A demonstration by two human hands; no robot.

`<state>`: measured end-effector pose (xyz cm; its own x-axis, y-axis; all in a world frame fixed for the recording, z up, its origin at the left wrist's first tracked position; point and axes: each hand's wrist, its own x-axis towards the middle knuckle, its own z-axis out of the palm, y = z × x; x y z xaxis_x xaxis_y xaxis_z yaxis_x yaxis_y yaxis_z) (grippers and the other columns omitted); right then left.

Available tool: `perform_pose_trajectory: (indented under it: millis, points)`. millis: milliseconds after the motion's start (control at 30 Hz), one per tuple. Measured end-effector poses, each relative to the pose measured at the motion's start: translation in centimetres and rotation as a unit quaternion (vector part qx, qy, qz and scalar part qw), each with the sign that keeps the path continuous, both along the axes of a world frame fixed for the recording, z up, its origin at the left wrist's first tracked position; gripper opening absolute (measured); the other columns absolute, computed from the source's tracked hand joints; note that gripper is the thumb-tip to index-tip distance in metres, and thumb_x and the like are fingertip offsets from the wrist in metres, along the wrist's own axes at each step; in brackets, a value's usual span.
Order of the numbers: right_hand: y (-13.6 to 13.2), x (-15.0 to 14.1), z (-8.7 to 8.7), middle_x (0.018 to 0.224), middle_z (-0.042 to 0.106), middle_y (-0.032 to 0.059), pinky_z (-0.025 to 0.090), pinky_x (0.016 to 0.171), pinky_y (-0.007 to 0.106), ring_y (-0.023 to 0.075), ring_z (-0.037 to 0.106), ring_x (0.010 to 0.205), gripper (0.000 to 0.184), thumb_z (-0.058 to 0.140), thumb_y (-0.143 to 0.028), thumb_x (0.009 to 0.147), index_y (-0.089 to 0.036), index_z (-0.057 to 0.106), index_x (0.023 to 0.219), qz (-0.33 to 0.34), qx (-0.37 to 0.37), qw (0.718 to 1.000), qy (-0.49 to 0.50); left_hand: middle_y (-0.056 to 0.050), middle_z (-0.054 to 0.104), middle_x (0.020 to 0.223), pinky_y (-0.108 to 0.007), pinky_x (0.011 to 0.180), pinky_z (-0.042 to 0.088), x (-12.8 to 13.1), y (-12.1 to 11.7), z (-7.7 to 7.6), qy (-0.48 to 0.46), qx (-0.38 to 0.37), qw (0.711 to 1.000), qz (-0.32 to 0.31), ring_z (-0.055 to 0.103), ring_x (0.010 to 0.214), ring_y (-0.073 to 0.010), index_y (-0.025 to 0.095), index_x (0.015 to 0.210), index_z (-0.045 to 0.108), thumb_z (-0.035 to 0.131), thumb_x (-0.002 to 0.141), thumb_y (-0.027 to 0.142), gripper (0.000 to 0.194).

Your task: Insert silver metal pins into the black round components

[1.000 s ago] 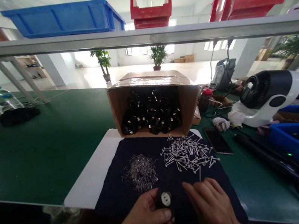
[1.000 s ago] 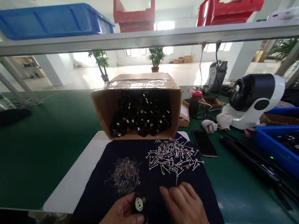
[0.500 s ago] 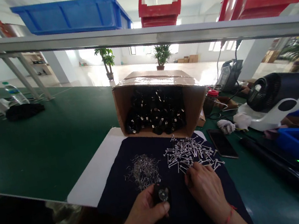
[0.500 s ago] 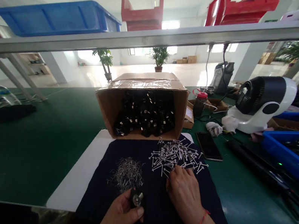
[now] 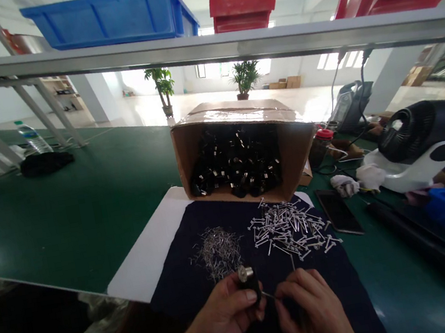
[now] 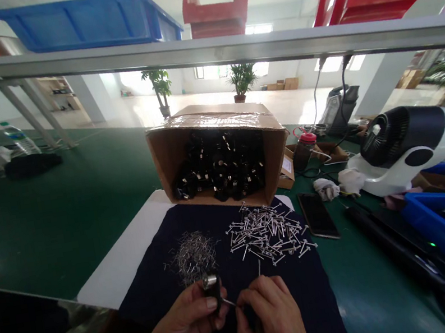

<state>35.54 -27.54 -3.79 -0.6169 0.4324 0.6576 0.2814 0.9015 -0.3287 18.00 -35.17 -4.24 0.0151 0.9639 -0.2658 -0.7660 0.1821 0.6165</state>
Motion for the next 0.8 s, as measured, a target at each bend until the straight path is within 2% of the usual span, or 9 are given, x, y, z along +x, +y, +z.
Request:
perform_pose_trajectory:
  millis: [167, 333, 600, 667, 700, 733, 767, 800]
  points:
    - [0.2, -0.4, -0.1, 0.078, 0.06, 0.0, 0.042, 0.066, 0.027, 0.014, 0.057, 0.071, 0.017, 0.054, -0.006, 0.087, -0.021, 0.06, 0.093, 0.028, -0.004, 0.999, 0.016, -0.002, 0.063, 0.078, -0.021, 0.058, 0.044, -0.5, -0.3, 0.4, 0.001, 0.018, 1.0, -0.023, 0.059, 0.065, -0.0097, 0.012, 0.086, 0.072, 0.087, 0.065, 0.018, 0.026]
    - [0.2, -1.4, -1.2, 0.08, 0.06, 0.0007, 0.04, 0.067, 0.029, 0.015, 0.054, 0.072, 0.019, 0.054, -0.004, 0.088, -0.02, 0.061, 0.094, 0.034, 0.005, 0.999, 0.03, -0.001, 0.062, 0.074, -0.021, 0.054, 0.043, -1.6, 0.2, 0.9, 0.079, 0.01, 0.994, -0.081, 0.057, 0.062, -0.0096, 0.013, 0.086, 0.065, 0.083, 0.066, 0.025, 0.03]
    - [0.3, -1.9, -3.6, 0.082, 0.062, 0.0006, 0.038, 0.07, 0.032, 0.017, 0.056, 0.073, 0.021, 0.055, -0.004, 0.086, -0.023, 0.064, 0.088, 0.047, -0.088, 0.995, -0.028, 0.002, 0.061, 0.07, -0.022, 0.056, 0.043, -2.3, 1.4, 0.9, 0.19, -0.032, 0.973, -0.125, 0.056, 0.062, -0.0099, 0.015, 0.084, 0.061, 0.07, 0.063, 0.016, 0.024]
    - [0.5, -1.3, -3.6, 0.084, 0.063, 0.0015, 0.04, 0.07, 0.031, 0.0166, 0.057, 0.074, 0.018, 0.053, -0.011, 0.093, -0.023, 0.065, 0.087, 0.06, -0.166, 0.984, -0.02, 0.003, 0.06, 0.068, -0.022, 0.056, 0.042, -2.2, 1.5, 0.9, 0.216, -0.037, 0.966, -0.135, 0.054, 0.061, -0.0097, 0.016, 0.085, 0.061, 0.067, 0.062, 0.015, 0.024]
    - [0.5, -1.0, -3.4, 0.08, 0.062, 0.0018, 0.04, 0.067, 0.03, 0.016, 0.056, 0.072, 0.018, 0.053, -0.019, 0.097, -0.022, 0.064, 0.083, 0.06, -0.232, 0.971, -0.001, 0.004, 0.06, 0.067, -0.023, 0.056, 0.042, -2.1, 1.6, 0.9, 0.227, -0.039, 0.963, -0.142, 0.054, 0.06, -0.0097, 0.016, 0.085, 0.061, 0.066, 0.061, 0.015, 0.025]
    - [0.6, -0.7, -3.0, 0.074, 0.058, 0.0015, 0.04, 0.062, 0.028, 0.0151, 0.053, 0.067, 0.026, 0.052, -0.029, 0.101, -0.021, 0.061, 0.078, 0.05, -0.312, 0.948, 0.036, 0.004, 0.06, 0.066, -0.023, 0.057, 0.041, -2.0, 1.7, 0.9, 0.238, -0.039, 0.959, -0.149, 0.053, 0.059, -0.0097, 0.016, 0.086, 0.06, 0.065, 0.061, 0.015, 0.025]
    - [0.6, -0.6, -2.5, 0.067, 0.052, 0.0004, 0.037, 0.056, 0.027, 0.0138, 0.048, 0.06, 0.037, 0.052, -0.041, 0.101, -0.02, 0.056, 0.071, 0.031, -0.398, 0.912, 0.09, 0.004, 0.06, 0.065, -0.024, 0.057, 0.041, -1.9, 1.8, 0.9, 0.248, -0.039, 0.955, -0.156, 0.052, 0.058, -0.0097, 0.017, 0.085, 0.059, 0.063, 0.061, 0.016, 0.025]
    - [0.6, -0.5, -1.9, 0.061, 0.043, -0.0015, 0.033, 0.049, 0.026, 0.0122, 0.04, 0.054, 0.047, 0.053, -0.052, 0.099, -0.02, 0.049, 0.065, 0.01, -0.479, 0.865, 0.151, 0.005, 0.059, 0.064, -0.024, 0.057, 0.04, -1.9, 1.8, 0.9, 0.259, -0.038, 0.952, -0.161, 0.051, 0.057, -0.0096, 0.017, 0.084, 0.058, 0.062, 0.061, 0.016, 0.024]
